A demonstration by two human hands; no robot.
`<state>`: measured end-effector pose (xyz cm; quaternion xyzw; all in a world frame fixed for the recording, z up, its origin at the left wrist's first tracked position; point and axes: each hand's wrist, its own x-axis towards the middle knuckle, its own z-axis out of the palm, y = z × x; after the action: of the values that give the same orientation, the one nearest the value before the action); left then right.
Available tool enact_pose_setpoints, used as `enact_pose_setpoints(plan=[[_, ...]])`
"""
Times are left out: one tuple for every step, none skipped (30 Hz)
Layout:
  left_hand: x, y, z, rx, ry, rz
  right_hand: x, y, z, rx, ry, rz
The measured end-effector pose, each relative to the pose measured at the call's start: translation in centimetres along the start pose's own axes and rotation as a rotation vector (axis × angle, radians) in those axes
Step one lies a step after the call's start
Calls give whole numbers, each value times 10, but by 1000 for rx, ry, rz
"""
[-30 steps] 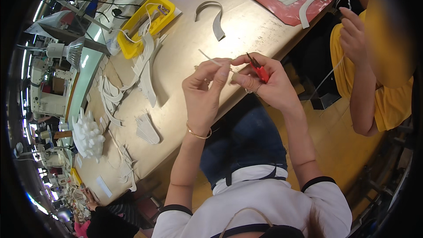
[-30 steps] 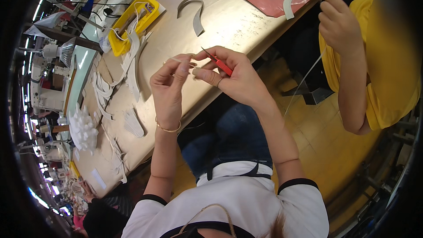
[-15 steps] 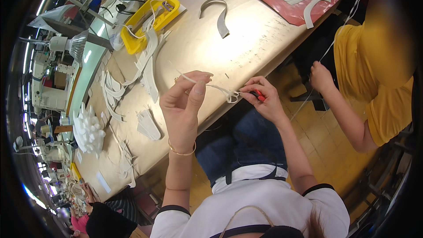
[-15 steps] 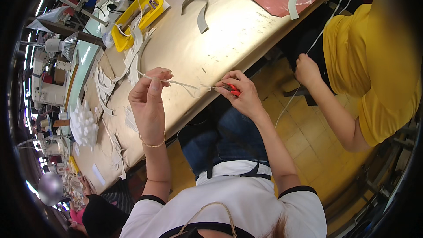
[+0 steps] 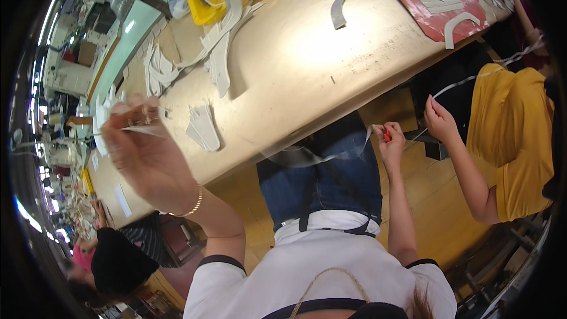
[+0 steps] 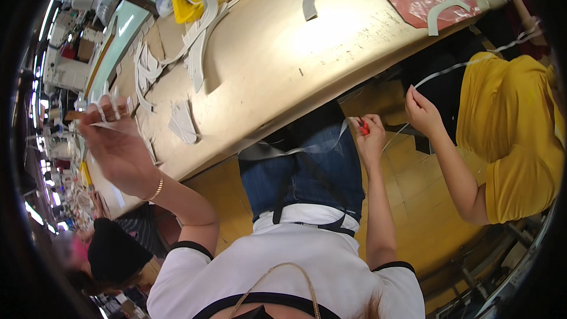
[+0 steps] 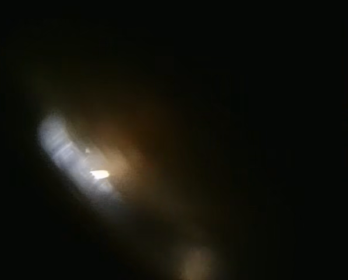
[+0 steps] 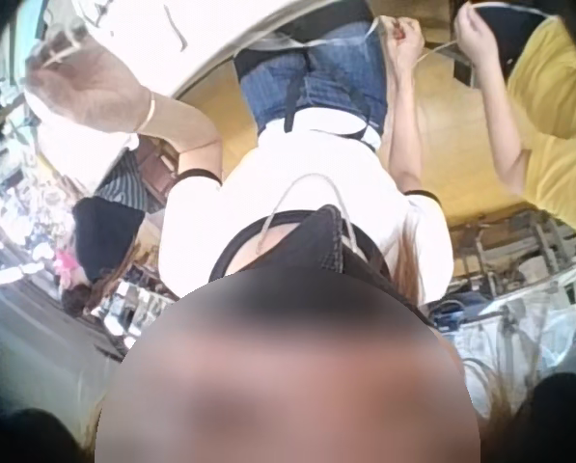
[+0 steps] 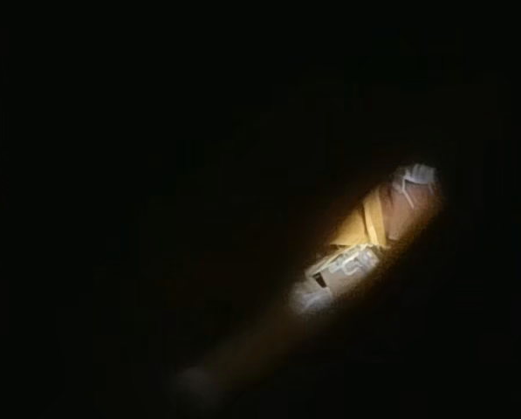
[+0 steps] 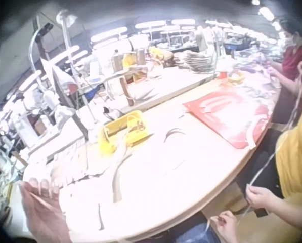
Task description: The person uses red-handled scissors to trim excess material from white fabric pieces on a worktable. They repeatedly pick up pieces, cut along edges, and place trimmed pieces aside while discarding scraps.
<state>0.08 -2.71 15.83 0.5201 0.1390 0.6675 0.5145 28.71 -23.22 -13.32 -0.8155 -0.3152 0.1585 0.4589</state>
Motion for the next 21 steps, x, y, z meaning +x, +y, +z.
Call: enact_pose_setpoints(plan=[[0,8,-5,32,-10,22,1,11,2,-43,11,-30],[0,14,-10,63,15,43,3,20,5,-92,15,-6],[1,18,-13,89,44,68,3,27,6,-146,12,60],[2,17,-14,103,-150,49,6,31,9,-197,-11,29],[-1,14,-12,264,-155,83,8,33,13,-253,-43,39],[-5,11,-9,407,-180,113,10,32,15,-292,-67,23],[-9,7,-4,532,-235,160,11,30,15,-363,-97,32],[-14,1,1,590,-233,52,11,25,13,-415,-121,8],[-22,-5,7,566,-221,-137,12,18,10,-467,-145,-22],[-30,-12,14,506,-268,-282,11,9,4,-473,-155,10],[-35,-19,18,527,-270,-440,8,-2,-5,-474,-171,53],[-40,-29,23,458,-277,-470,8,-15,-19,-401,-216,10],[-44,-37,27,404,-271,-516,9,-30,-35,-346,-271,33],[-46,-42,29,359,-254,-550,9,-48,-44,-206,-252,-45],[-47,-47,31,308,-242,-583,8,-68,-53,-87,-232,-70],[-48,-51,33,254,-234,-623,6,-89,-61,30,-206,-90],[-49,-53,35,249,-265,-623,7,-112,-68,156,-225,-119],[-50,-55,38,243,-297,-626,8,-135,-72,280,-239,-148],[-51,-56,42,240,-333,-637,10,-157,-71,405,-252,-180],[-51,-54,45,215,-363,-614,14,-178,-65,500,-296,-260],[-52,-52,48,188,-363,-622,19,-196,-59,600,-340,-339]])
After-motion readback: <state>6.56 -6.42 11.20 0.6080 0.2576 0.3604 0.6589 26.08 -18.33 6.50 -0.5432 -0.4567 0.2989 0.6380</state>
